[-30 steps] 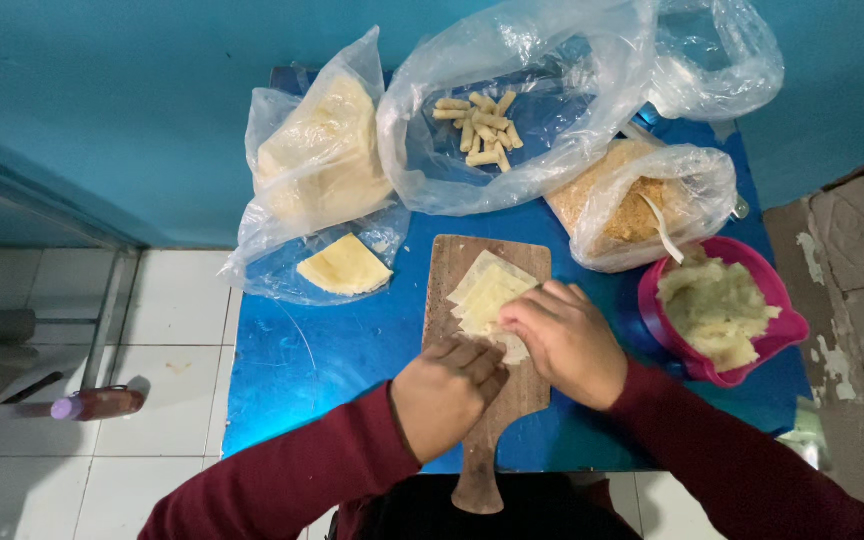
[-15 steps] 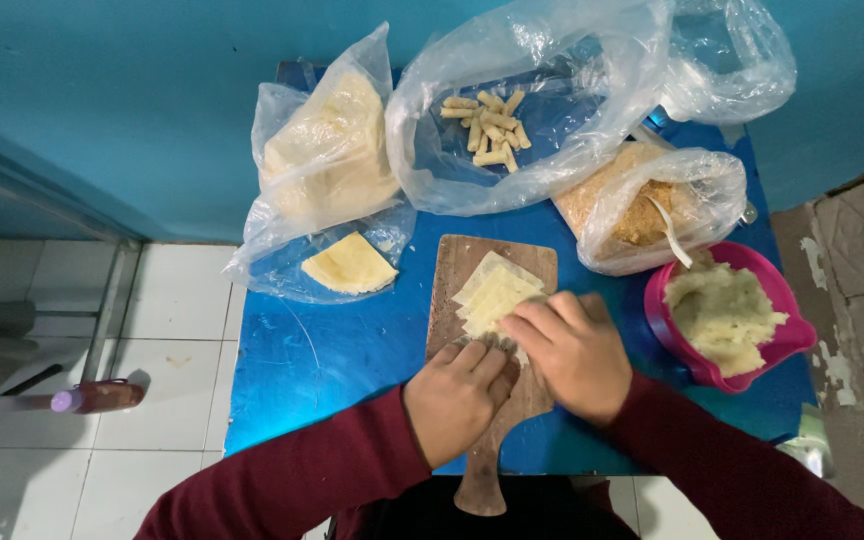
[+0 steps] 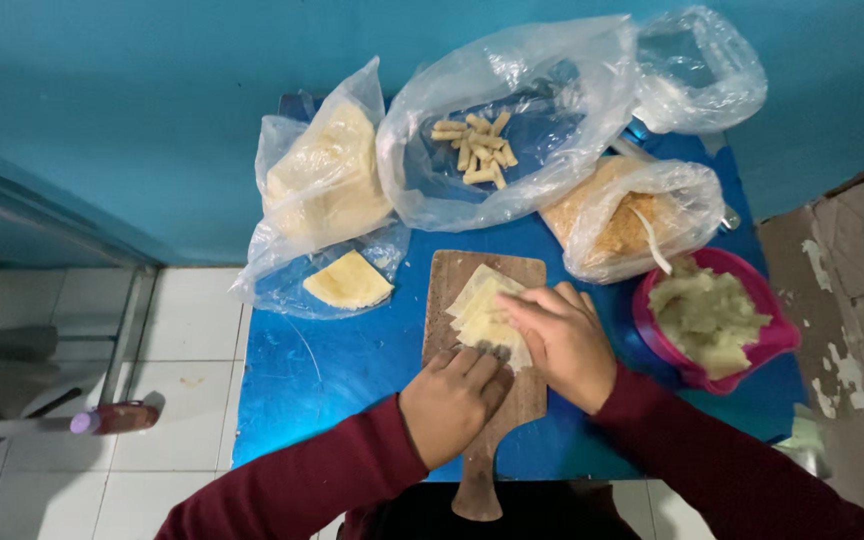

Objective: The person scoops mashed filling from a pink bowl with a spoon onto a square dough wrapper on a wooden board, folds the wrapper over the filling, and places the folded pastry into a plastic bag, repeating the process for several wrappers.

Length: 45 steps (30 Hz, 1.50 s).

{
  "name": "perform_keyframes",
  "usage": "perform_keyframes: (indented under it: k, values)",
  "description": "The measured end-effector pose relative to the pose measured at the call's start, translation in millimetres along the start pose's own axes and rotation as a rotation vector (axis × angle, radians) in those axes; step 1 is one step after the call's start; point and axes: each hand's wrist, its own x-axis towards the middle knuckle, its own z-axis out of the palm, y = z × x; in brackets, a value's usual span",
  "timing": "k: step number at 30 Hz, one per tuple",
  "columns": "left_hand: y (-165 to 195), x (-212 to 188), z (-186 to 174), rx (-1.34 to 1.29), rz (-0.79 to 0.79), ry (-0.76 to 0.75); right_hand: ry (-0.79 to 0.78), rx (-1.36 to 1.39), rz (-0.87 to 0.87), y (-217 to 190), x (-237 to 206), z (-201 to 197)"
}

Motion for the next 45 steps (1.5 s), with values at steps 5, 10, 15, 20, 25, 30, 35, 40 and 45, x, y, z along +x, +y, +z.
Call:
perform_keyframes:
  k: [5, 10, 15, 20, 25, 30, 35, 40, 45]
  values:
    - [0.5, 5.9, -1.0, 0.078, 0.021, -0.033, 0.071, 0.341, 0.218, 13.8, 1.6, -5.0]
    - [10.4, 16.4, -20.4, 0.030, 0.000, -0.139, -0.048, 0.618, 0.325, 28.4, -5.3, -16.6]
    - [21.2, 37.9, -48.3, -0.031, -0.074, 0.209, -0.148, 0.815, 0.323, 32.9, -22.7, -28.3]
    - [8.9, 62.8, -48.6, -0.380, -0.191, 0.067, -0.195, 0.859, 0.404, 20.3, -35.9, -45.4]
    - [-59.1, 107.2, -30.8, -0.244, -0.209, 0.280, 0.155, -0.165, 0.119, 24.9, -24.2, -81.8]
    - [-133.6, 161.2, -15.7, -0.141, -0.310, 0.397, 0.139, -0.624, 0.171, 47.6, -10.6, -90.3]
    - [-111.4, 141.5, -10.5, -0.114, -0.217, 0.479, 0.148, -0.354, 0.136, 101.3, 6.8, -88.7]
    - [-30.7, 100.1, -47.5, -0.318, -0.028, 0.115, 0.210, 0.040, 0.251, 135.7, 13.8, -81.6]
    - [75.2, 55.3, -77.3, -0.492, 0.490, 0.101, 0.287, 0.140, 0.383, 145.2, 12.6, -73.3]
